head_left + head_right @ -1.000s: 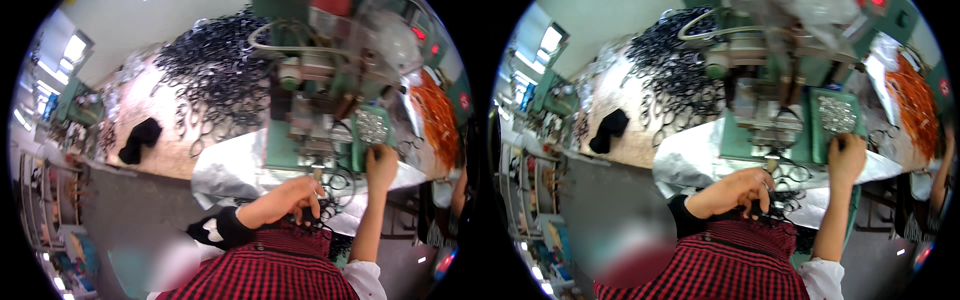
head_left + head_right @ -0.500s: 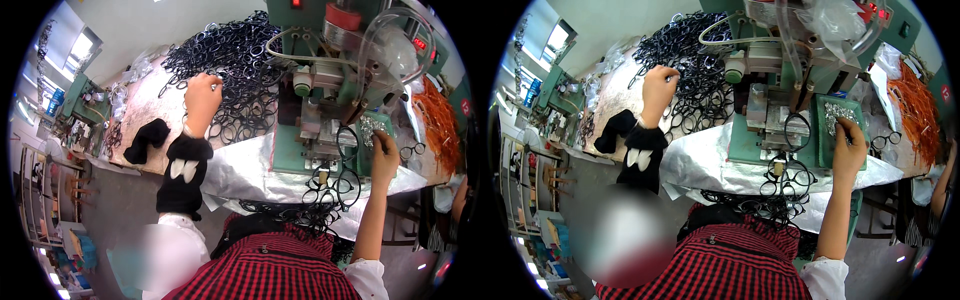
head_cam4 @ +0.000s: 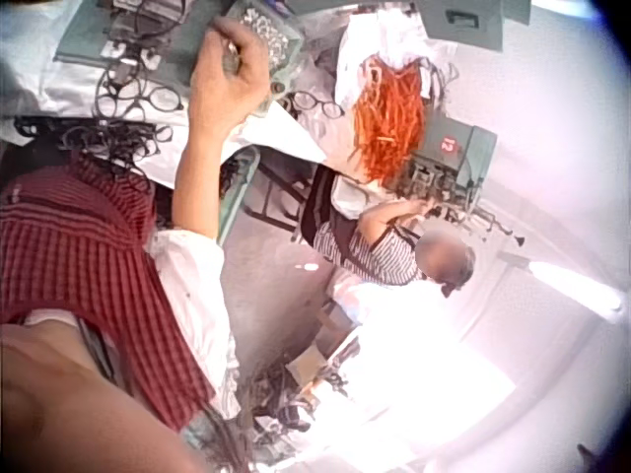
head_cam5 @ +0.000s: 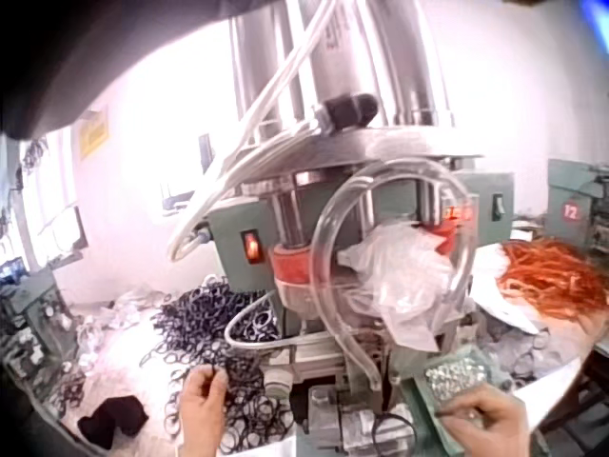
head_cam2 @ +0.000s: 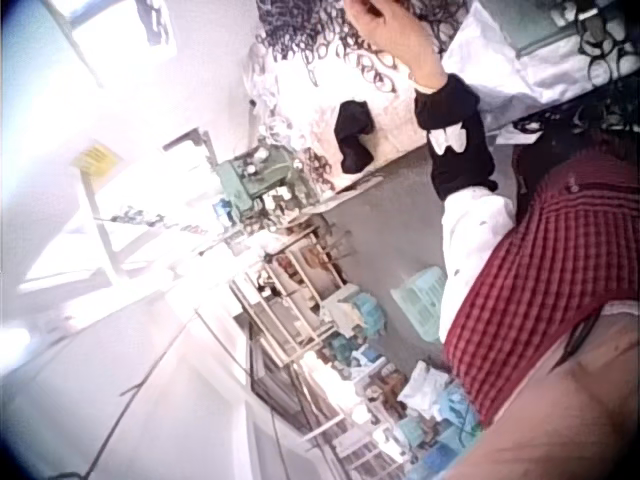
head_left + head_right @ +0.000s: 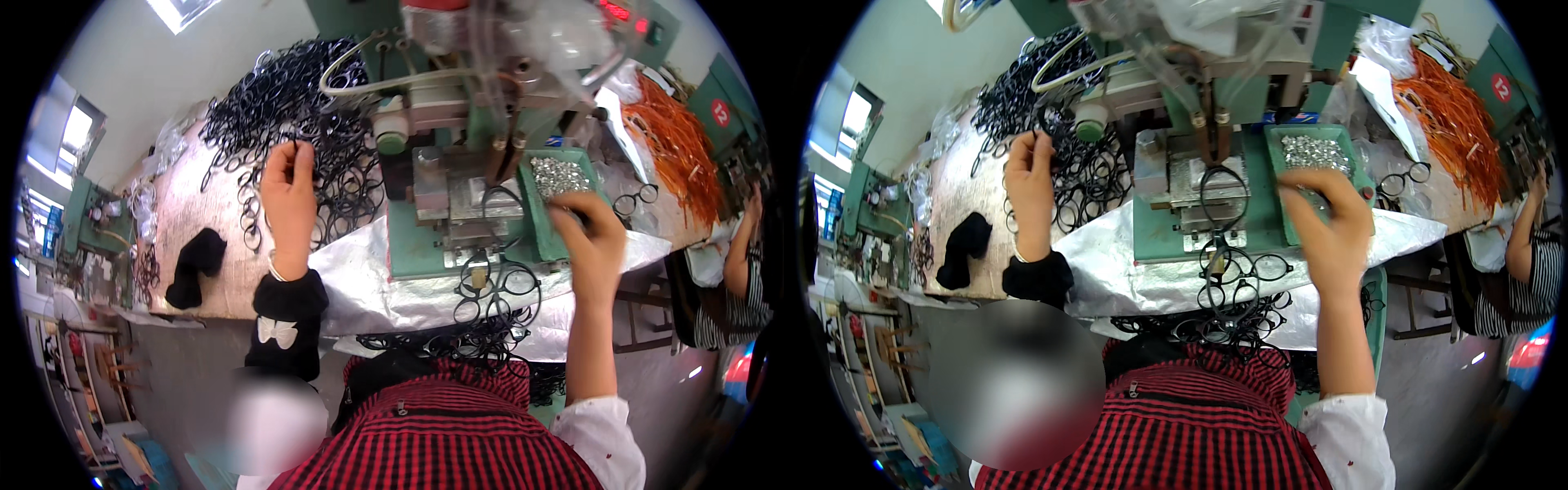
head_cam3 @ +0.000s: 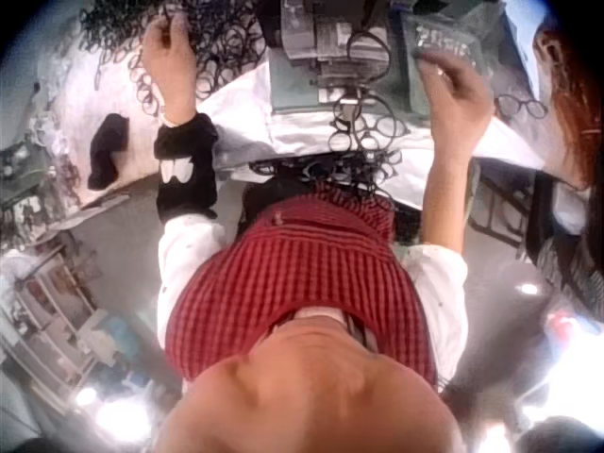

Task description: The person repeatedly picks up black eyeglass frames from a pile, places them into a green press machine, and removes the processed frames. The person also handles small metal components and places them into a green tray. The task continues in a repetitive cycle throughout the clip.

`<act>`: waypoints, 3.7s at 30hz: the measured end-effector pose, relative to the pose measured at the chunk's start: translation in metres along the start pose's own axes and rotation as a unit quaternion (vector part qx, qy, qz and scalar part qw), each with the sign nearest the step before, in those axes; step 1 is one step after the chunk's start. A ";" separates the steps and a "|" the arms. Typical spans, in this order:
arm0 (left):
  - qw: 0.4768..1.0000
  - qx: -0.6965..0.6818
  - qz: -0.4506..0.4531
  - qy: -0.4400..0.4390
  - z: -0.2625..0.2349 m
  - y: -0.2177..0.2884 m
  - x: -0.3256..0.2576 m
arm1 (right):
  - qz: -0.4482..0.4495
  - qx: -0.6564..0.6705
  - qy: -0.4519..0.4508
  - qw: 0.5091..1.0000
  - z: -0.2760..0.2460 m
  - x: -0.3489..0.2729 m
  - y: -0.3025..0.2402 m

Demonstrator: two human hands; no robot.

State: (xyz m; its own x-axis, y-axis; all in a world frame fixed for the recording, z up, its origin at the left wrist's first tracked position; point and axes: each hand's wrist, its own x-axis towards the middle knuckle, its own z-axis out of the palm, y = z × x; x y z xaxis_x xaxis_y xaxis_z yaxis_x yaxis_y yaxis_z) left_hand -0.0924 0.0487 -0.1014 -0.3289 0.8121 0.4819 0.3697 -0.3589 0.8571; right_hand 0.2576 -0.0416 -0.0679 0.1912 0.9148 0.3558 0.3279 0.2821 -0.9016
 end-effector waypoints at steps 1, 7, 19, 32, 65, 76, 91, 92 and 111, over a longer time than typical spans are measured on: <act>0.998 0.000 -0.052 -0.026 0.004 0.005 -0.007 | -0.035 0.023 -0.004 0.999 0.017 0.015 -0.007; 0.977 -0.153 -0.146 0.012 0.019 -0.014 -0.083 | 0.025 0.181 0.026 0.983 0.061 0.024 0.000; 0.950 -0.166 0.263 -0.016 0.040 0.132 -0.015 | 0.113 0.381 0.023 0.917 0.067 0.017 -0.031; 0.780 -0.006 0.586 -0.221 0.081 0.104 -0.072 | 0.028 -0.120 0.162 0.979 -0.043 0.013 0.096; 0.946 0.313 0.033 -0.077 -0.150 -0.099 -0.032 | 0.020 -0.226 0.209 0.951 -0.061 -0.053 0.093; 0.990 0.123 0.059 0.020 -0.002 0.014 -0.017 | -0.025 0.043 0.007 0.999 0.027 0.021 -0.011; 0.949 -0.222 0.219 -0.042 0.033 0.130 -0.028 | 0.108 0.380 0.005 0.919 0.065 0.022 -0.025; 0.962 -0.149 0.226 -0.038 0.037 0.134 -0.021 | 0.111 0.394 0.005 0.912 0.067 0.021 -0.027; 0.797 -0.001 0.569 -0.202 0.073 0.095 -0.075 | -0.054 -0.336 0.060 0.938 -0.013 -0.001 0.079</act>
State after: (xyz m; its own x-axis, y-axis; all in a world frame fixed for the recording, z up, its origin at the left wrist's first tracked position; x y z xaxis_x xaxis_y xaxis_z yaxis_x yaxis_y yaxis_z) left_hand 0.0307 -0.0126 -0.0698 0.5262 0.0417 0.8493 0.2273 -0.9693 -0.0933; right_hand 0.2954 -0.0239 -0.1356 0.2136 0.8406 0.4978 0.8532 0.0877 -0.5142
